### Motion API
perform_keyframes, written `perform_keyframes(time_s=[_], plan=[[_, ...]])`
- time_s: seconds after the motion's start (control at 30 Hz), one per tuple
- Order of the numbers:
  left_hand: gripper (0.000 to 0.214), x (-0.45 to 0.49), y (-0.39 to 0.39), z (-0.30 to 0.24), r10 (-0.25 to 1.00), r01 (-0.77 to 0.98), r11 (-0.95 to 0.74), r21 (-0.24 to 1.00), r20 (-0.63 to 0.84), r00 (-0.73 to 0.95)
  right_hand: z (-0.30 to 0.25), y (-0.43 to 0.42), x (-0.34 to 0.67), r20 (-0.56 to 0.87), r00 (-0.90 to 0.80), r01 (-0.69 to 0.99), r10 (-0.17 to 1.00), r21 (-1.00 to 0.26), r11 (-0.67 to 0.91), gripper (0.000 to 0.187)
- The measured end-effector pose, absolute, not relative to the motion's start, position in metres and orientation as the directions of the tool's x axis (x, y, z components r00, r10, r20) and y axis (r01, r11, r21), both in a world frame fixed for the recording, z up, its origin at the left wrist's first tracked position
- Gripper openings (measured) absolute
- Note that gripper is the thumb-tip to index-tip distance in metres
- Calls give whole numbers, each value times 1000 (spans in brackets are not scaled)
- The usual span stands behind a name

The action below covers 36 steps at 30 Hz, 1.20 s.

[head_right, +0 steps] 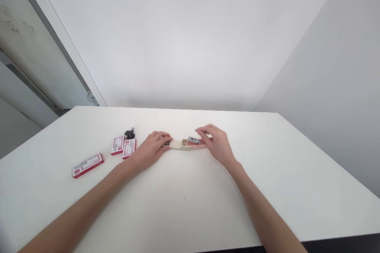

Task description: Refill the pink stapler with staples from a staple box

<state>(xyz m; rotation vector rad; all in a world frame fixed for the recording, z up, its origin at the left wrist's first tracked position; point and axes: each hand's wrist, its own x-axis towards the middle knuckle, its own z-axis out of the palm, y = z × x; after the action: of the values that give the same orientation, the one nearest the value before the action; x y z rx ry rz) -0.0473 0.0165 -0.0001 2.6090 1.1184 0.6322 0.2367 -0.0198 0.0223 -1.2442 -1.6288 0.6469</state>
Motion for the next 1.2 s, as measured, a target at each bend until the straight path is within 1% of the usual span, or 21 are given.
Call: perform_keyframes(time_s=[0.07,0.17,0.27,0.43,0.53,0.6,0.7,0.87,0.93,1.0,1.2], plan=[[30,-48,17,0,731,628,-681,376,297,615,24,-20,236,371,-11,395,928,-851,345,33],[30,-48,17,-1,731,628,-680,378,292,617,27,-22,235,363,-32,411,931,-845,343,30],[30,-47,17,-1,735,633,-676,376,279,618,31,-23,237,348,-78,436,934,-831,346,27],[30,-47,17,-1,736,632,-674,382,279,617,30,-21,246,335,-209,440,919,-807,394,24],[30,-47,17,-1,734,628,-677,384,284,617,25,-18,250,341,-233,463,911,-785,412,21],[31,-47,17,-1,733,627,-678,384,283,619,24,-18,250,341,-227,464,912,-785,410,22],[31,-47,17,-1,732,628,-679,382,281,621,26,-20,246,332,-194,417,923,-824,384,25],[29,-47,18,0,739,635,-671,384,267,619,29,-21,242,244,-46,325,969,-913,246,32],[30,-46,18,0,740,635,-669,386,265,618,28,-20,242,221,-20,304,975,-928,217,33],[30,-46,17,0,741,635,-667,389,263,618,26,-19,243,223,-14,293,975,-931,217,34],[32,-46,17,1,738,634,-671,385,266,619,26,-19,242,310,-59,279,949,-908,314,33]])
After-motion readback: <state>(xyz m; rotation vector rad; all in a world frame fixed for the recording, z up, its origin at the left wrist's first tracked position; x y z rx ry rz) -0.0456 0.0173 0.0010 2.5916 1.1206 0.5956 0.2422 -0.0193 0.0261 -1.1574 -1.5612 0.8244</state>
